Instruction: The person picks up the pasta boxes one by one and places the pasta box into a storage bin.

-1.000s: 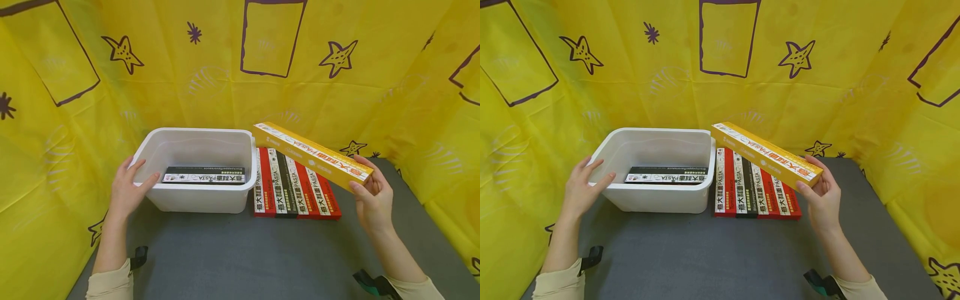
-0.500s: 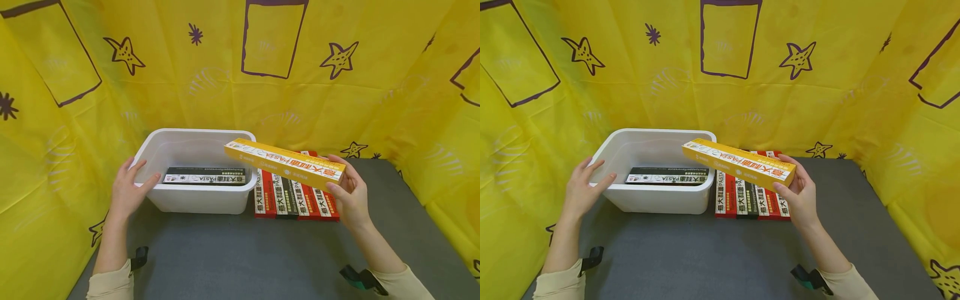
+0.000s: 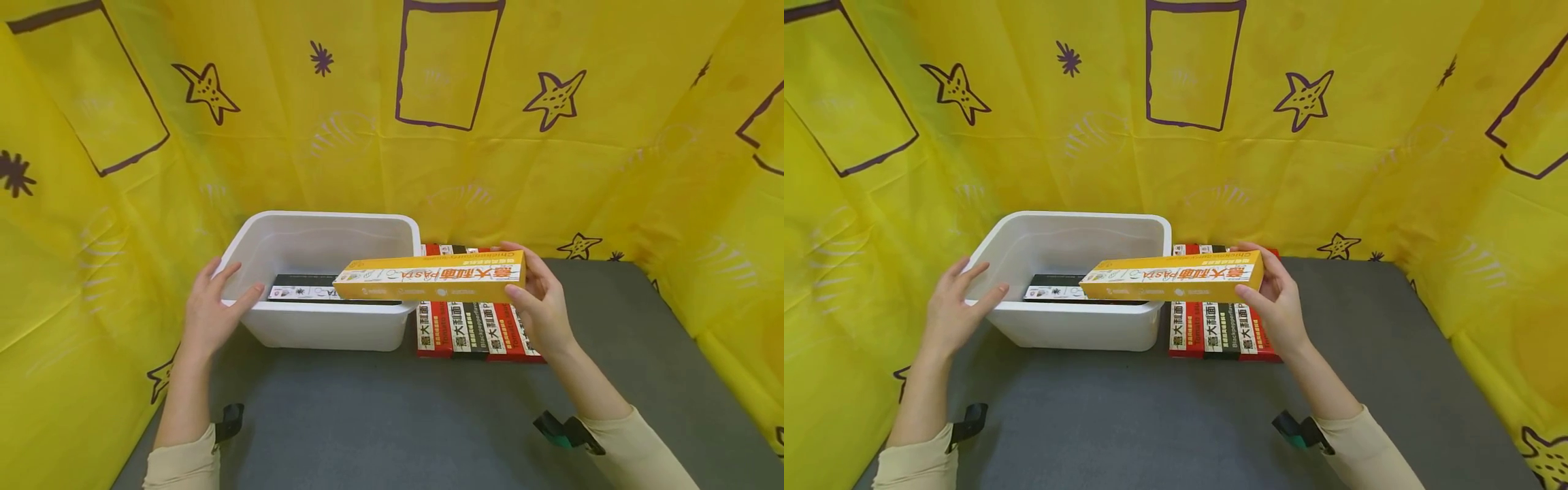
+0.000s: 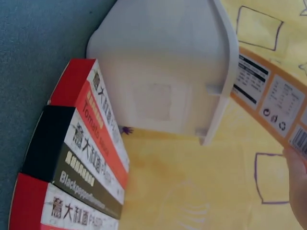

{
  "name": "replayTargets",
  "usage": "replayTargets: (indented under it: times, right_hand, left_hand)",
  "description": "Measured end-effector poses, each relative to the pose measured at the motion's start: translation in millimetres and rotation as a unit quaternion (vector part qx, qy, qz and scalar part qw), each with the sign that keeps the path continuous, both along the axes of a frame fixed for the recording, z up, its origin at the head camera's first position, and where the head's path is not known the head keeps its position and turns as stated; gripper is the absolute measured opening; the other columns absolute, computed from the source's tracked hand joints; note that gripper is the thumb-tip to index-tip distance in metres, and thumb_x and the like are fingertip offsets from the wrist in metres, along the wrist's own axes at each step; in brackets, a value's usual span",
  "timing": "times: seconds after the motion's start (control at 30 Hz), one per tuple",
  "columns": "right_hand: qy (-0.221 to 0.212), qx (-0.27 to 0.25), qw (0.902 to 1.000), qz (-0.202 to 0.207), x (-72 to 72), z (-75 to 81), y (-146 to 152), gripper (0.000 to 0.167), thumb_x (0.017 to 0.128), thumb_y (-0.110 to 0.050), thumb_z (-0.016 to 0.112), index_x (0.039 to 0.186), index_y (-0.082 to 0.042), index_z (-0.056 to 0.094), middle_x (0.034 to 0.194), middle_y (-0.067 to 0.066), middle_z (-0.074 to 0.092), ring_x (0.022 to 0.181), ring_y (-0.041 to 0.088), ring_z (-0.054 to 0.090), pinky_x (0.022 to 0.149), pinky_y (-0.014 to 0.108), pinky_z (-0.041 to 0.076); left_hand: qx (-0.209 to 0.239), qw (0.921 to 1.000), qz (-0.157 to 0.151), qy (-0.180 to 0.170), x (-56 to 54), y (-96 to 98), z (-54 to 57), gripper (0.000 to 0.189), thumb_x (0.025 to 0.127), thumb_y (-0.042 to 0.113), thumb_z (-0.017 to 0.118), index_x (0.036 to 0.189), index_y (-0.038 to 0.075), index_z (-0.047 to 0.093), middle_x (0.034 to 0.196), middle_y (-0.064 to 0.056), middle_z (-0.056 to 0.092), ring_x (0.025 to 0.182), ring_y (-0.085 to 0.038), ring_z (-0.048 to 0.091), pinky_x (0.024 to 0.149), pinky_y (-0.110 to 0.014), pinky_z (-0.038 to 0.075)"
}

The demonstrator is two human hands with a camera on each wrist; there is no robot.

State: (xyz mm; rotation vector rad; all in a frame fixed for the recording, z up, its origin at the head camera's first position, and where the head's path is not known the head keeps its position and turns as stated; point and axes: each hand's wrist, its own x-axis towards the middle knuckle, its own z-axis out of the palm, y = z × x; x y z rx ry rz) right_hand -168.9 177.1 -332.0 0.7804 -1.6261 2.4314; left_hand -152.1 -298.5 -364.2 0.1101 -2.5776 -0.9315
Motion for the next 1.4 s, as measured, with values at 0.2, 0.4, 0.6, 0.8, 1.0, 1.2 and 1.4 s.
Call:
replayTargets:
  times: [0.2, 0.4, 0.6, 0.8, 1.0, 1.2, 1.4]
  right_hand:
    - [-0.017, 0.053, 0.9985, -0.001, -9.0, 0.7, -9.9, 0.057, 0.084, 0.007, 0.053, 0.141, 0.002, 0.044, 0.129, 0.015, 0.046, 0.106, 0.021, 0.053, 0.084, 0.027, 0.054]
    - [-0.04, 0.127, 0.9907, -0.029, -19.2, 0.4, -15.8, 0.06, 0.087, 0.007, 0.06, 0.143, -0.005, 0.044, 0.137, 0.009, 0.05, 0.117, 0.023, 0.051, 0.085, 0.025, 0.053]
    - [-0.057, 0.164, 0.9843, -0.031, -26.1, 0.1, -23.2, 0.057, 0.088, 0.0, 0.065, 0.141, -0.007, 0.044, 0.138, 0.008, 0.052, 0.124, 0.023, 0.048, 0.087, 0.025, 0.051]
    - [-0.072, 0.213, 0.9744, -0.016, -34.0, 0.1, -31.1, 0.059, 0.089, -0.006, 0.068, 0.142, -0.007, 0.043, 0.141, 0.01, 0.05, 0.128, 0.024, 0.047, 0.087, 0.026, 0.053]
    - [-0.044, 0.25, 0.9673, -0.003, -40.3, -1.4, -42.0, 0.062, 0.089, -0.009, 0.071, 0.144, -0.005, 0.043, 0.139, 0.014, 0.051, 0.123, 0.028, 0.052, 0.09, 0.028, 0.052]
    - [-0.026, 0.274, 0.9614, -0.005, -42.0, -5.4, -49.2, 0.065, 0.087, -0.014, 0.074, 0.145, -0.009, 0.046, 0.136, 0.012, 0.052, 0.123, 0.031, 0.056, 0.089, 0.032, 0.051]
    - [-0.003, 0.298, 0.9544, -0.007, -42.6, -10.1, -52.6, 0.066, 0.087, -0.013, 0.074, 0.146, -0.011, 0.045, 0.147, 0.009, 0.046, 0.127, 0.031, 0.051, 0.087, 0.032, 0.052]
  left_hand:
    - [0.004, 1.0, 0.001, -0.002, 0.3, -0.2, -0.8, 0.067, 0.09, 0.042, 0.064, 0.14, 0.001, 0.049, 0.154, -0.023, 0.025, 0.135, -0.051, 0.028, 0.102, -0.072, 0.024]
    - [0.001, 1.0, 0.0, -0.002, 0.3, 0.3, -1.0, 0.067, 0.09, 0.042, 0.064, 0.14, 0.0, 0.049, 0.154, -0.023, 0.026, 0.135, -0.051, 0.027, 0.102, -0.072, 0.024]
    - [0.004, 1.0, 0.0, 0.0, 0.2, 0.6, -1.8, 0.067, 0.09, 0.042, 0.064, 0.14, 0.0, 0.05, 0.154, -0.023, 0.026, 0.135, -0.051, 0.027, 0.102, -0.072, 0.024]
    - [0.008, 1.0, -0.001, 0.001, -0.2, 0.7, -1.6, 0.067, 0.09, 0.042, 0.065, 0.14, 0.0, 0.049, 0.155, -0.023, 0.025, 0.136, -0.051, 0.027, 0.103, -0.071, 0.023]
    - [0.008, 1.0, -0.001, -0.004, -1.1, 1.3, -0.8, 0.067, 0.09, 0.043, 0.064, 0.141, 0.001, 0.049, 0.155, -0.023, 0.025, 0.136, -0.051, 0.026, 0.102, -0.072, 0.023]
    - [0.007, 1.0, -0.001, -0.002, -1.6, 1.9, -2.3, 0.066, 0.09, 0.042, 0.065, 0.14, 0.001, 0.05, 0.155, -0.023, 0.025, 0.135, -0.052, 0.028, 0.102, -0.072, 0.024]
    - [0.012, 0.9999, 0.001, 0.003, -0.5, 0.0, -2.7, 0.066, 0.09, 0.041, 0.065, 0.139, 0.001, 0.05, 0.154, -0.023, 0.026, 0.135, -0.052, 0.028, 0.102, -0.071, 0.024]
